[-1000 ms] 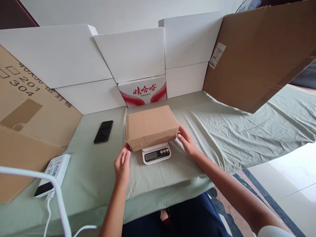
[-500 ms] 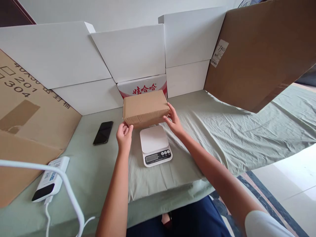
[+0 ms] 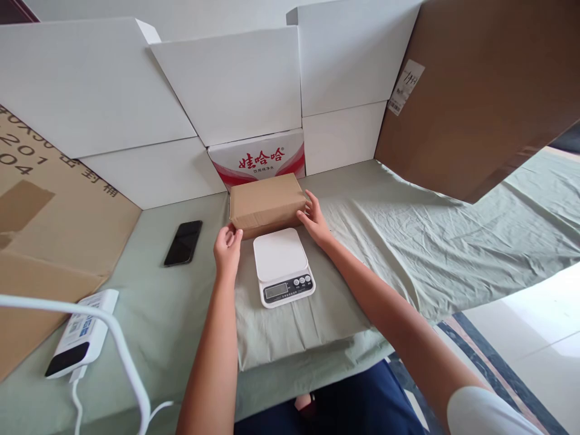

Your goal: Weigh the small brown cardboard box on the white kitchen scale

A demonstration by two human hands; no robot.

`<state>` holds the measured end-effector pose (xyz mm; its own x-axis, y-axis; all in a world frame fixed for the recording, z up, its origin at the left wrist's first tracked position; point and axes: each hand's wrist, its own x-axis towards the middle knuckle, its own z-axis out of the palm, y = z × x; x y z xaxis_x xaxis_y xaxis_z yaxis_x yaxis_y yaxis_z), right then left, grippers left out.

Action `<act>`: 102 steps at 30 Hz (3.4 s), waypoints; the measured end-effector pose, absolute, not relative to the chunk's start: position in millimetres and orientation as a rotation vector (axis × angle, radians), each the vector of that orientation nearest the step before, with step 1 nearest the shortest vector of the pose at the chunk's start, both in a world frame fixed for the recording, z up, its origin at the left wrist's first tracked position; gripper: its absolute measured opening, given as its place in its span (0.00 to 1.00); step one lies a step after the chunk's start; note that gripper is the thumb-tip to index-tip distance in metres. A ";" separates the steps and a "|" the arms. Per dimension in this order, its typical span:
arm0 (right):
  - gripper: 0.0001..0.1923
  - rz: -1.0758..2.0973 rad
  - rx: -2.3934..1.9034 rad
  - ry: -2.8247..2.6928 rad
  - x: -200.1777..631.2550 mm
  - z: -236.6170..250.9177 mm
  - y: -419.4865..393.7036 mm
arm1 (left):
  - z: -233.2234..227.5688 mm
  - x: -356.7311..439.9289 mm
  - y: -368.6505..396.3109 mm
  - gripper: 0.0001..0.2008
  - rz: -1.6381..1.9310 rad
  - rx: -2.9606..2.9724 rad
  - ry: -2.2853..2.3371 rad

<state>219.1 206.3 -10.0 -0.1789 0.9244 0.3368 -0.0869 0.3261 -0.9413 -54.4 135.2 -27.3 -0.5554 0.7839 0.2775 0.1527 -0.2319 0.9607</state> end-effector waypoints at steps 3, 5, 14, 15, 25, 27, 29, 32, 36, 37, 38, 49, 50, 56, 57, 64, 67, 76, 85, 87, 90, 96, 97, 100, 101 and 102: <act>0.51 1.094 -0.882 -1.381 228.1 -10.2 205.0 | -28.2 -67.4 131.3 0.24 1.916 1.067 1.631; 0.52 1.087 -0.907 -1.350 234.3 -9.4 203.4 | -28.9 -75.7 128.2 0.26 1.957 1.034 1.638; 0.49 1.105 -0.926 -1.358 235.7 -8.5 201.4 | -30.0 -77.9 127.4 0.29 1.970 0.990 1.589; 0.48 1.112 -0.921 -1.368 234.7 -8.9 201.6 | -29.2 -75.1 127.8 0.28 1.950 0.996 1.587; 0.46 1.136 -0.829 -1.464 226.6 -15.5 203.8 | -11.7 -48.9 125.8 0.19 1.679 1.231 1.660; 0.47 1.141 -0.831 -1.465 224.2 -16.7 204.3 | -8.7 -46.9 125.0 0.18 1.671 1.274 1.656; 0.48 1.140 -0.844 -1.474 221.8 -17.8 205.0 | -6.2 -45.1 124.3 0.18 1.679 1.286 1.641; 0.50 1.126 -0.826 -1.499 219.0 -17.6 206.4 | -1.9 -41.8 123.7 0.19 1.683 1.300 1.621; 0.52 1.060 -0.759 -1.532 217.5 -8.0 203.4 | 7.1 -36.1 120.5 0.21 1.776 1.292 1.596; 0.52 1.030 -0.747 -1.539 217.9 -3.7 200.5 | 9.6 -34.5 118.3 0.21 1.803 1.289 1.593; 0.51 0.996 -0.739 -1.547 218.7 0.9 196.4 | 12.0 -32.9 115.0 0.22 1.821 1.291 1.592; 0.41 0.740 -0.810 -1.633 251.5 8.5 105.6 | -3.5 -0.6 12.8 0.26 1.906 1.147 1.653; 0.40 0.743 -0.818 -1.635 254.2 6.4 98.4 | -7.8 1.4 5.4 0.26 1.902 1.133 1.666; 0.40 0.781 -0.829 -1.634 259.0 1.0 80.9 | -24.0 2.3 -4.3 0.28 1.893 1.123 1.683; 0.40 0.784 -0.829 -1.634 258.6 0.6 81.3 | -25.1 1.8 -3.2 0.29 1.895 1.112 1.681; 0.38 0.794 -0.826 -1.626 258.1 -1.5 83.6 | -26.8 1.4 -2.6 0.29 1.906 1.060 1.658; 0.38 0.800 -0.837 -1.619 258.3 -1.2 82.9 | -25.9 2.3 -3.4 0.30 1.917 1.034 1.637; 0.36 0.790 -0.835 -1.607 257.4 -0.8 83.7 | -26.9 1.4 -3.7 0.29 1.924 1.027 1.623; 0.36 0.769 -0.823 -1.608 257.0 -2.1 85.4 | -21.2 5.9 -6.0 0.31 1.940 1.030 1.646; 0.37 0.756 -0.831 -1.597 257.8 -2.1 85.7 | -20.0 6.0 -6.6 0.31 1.952 1.042 1.656; 0.38 0.734 -0.851 -1.494 260.7 -1.6 86.2 | -17.3 5.5 -7.4 0.32 1.999 1.060 1.647; 0.36 0.735 -0.868 -1.339 265.6 -0.3 85.9 | -13.3 4.7 -8.2 0.32 2.048 1.033 1.644; 0.35 0.738 -0.866 -1.343 265.6 0.0 85.8 | -13.0 4.6 -8.3 0.32 2.044 1.034 1.642; 0.34 0.780 -0.859 -1.385 264.7 1.6 85.9 | -12.3 3.9 -8.3 0.32 2.031 1.038 1.644; 0.34 0.807 -0.853 -1.411 264.3 2.2 86.0 | -12.5 3.7 -8.1 0.32 2.023 1.037 1.647; 0.34 0.835 -0.845 -1.443 263.8 2.8 86.2 | -13.1 3.4 -7.6 0.32 2.011 1.034 1.649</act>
